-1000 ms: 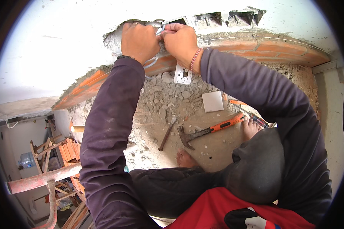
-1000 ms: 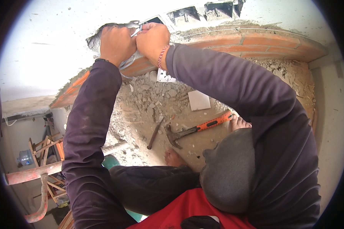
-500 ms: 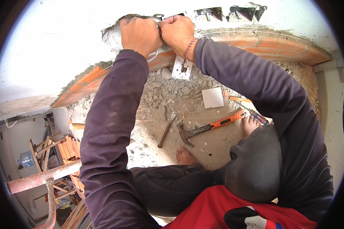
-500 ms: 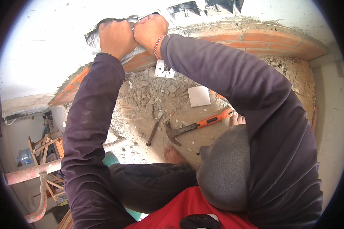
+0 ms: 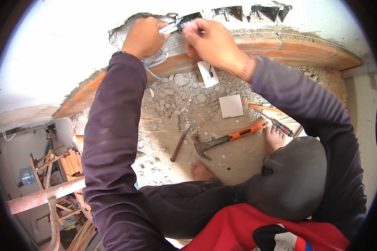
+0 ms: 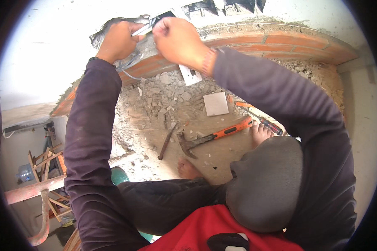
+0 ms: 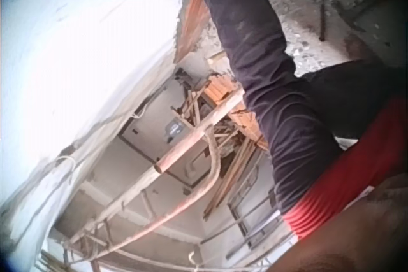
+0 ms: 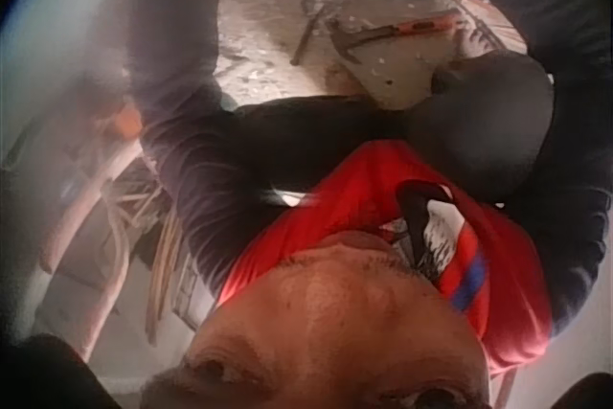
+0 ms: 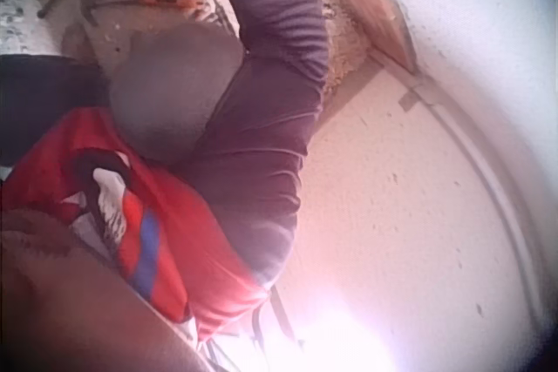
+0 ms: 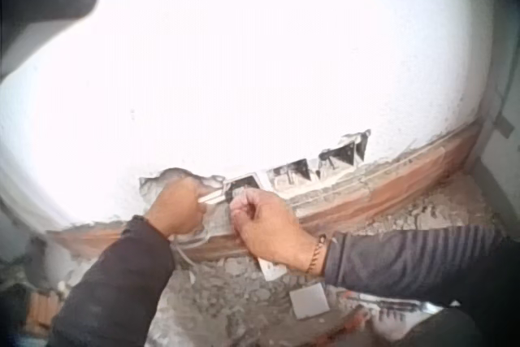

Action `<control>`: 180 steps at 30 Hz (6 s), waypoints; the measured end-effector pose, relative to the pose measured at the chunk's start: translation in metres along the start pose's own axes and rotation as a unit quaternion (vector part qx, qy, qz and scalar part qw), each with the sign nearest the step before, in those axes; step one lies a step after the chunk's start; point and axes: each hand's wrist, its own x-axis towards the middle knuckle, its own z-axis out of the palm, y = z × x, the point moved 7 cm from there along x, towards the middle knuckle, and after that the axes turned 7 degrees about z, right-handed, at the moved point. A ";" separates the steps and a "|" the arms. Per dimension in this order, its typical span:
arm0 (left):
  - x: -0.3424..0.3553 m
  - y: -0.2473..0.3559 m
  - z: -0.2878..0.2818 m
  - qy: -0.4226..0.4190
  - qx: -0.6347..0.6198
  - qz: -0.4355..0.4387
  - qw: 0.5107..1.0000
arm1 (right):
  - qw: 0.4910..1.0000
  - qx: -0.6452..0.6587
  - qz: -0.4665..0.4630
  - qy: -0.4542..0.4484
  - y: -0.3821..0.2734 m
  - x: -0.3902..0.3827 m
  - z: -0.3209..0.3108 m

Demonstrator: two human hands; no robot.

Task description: The person prepares electrical wiring and installs an outlet box into a wall opening using a screwdriver and pliers.

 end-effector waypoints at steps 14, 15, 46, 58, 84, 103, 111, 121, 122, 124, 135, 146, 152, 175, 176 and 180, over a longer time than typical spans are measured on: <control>-0.007 0.001 -0.007 0.037 0.024 -0.010 0.999 | 0.826 -0.530 0.083 -0.173 0.216 -0.204 -0.107; -0.007 0.000 -0.006 0.043 0.021 -0.002 0.999 | 0.834 -0.517 0.097 -0.166 0.217 -0.206 -0.109; -0.012 -0.004 -0.004 0.074 0.036 0.038 0.996 | 0.873 -0.217 0.325 -0.290 0.131 -0.225 -0.143; -0.002 0.003 -0.002 0.107 0.037 0.001 0.994 | 0.974 -0.081 0.115 -0.179 0.021 -0.062 -0.023; -0.001 0.007 0.001 0.121 0.049 0.003 0.991 | 0.905 0.270 0.277 -0.177 0.008 -0.056 0.013; 0.004 0.013 -0.002 0.004 0.029 0.046 0.999 | 0.924 -0.343 -0.154 -0.070 -0.019 -0.045 -0.011; 0.004 0.015 -0.002 -0.008 0.039 0.061 0.997 | 0.921 -0.358 -0.130 -0.078 -0.022 -0.034 -0.018; 0.004 0.016 -0.002 -0.018 0.046 0.075 0.996 | 0.854 -0.468 -0.220 -0.056 -0.039 -0.040 -0.004; 0.005 0.016 -0.002 -0.006 0.053 0.083 0.995 | 0.858 -0.468 -0.194 -0.082 -0.039 -0.037 -0.003; 0.006 0.013 -0.001 -0.005 0.052 0.082 0.995 | 0.863 -0.466 -0.143 -0.134 -0.040 -0.032 0.000; -0.044 0.038 -0.034 0.224 0.099 0.095 0.965 | 0.949 -0.283 -0.063 -0.127 -0.032 -0.038 -0.002; -0.066 0.085 0.067 0.126 -0.806 -0.269 0.512 | 0.964 -0.203 -0.086 -0.151 -0.030 -0.038 0.007; -0.059 0.090 0.064 0.131 -0.801 -0.296 0.503 | 0.952 -0.207 -0.156 -0.161 -0.034 -0.034 -0.002; -0.062 0.081 0.053 0.104 -0.898 -0.242 0.352 | 0.881 0.367 0.287 -0.082 0.013 0.021 0.035; -0.060 0.083 0.052 0.106 -0.889 -0.249 0.371 | 0.878 0.387 0.272 -0.072 0.019 0.028 0.034; -0.059 0.086 0.045 0.134 -0.869 -0.266 0.396 | 0.861 0.433 0.259 -0.055 0.035 0.047 0.045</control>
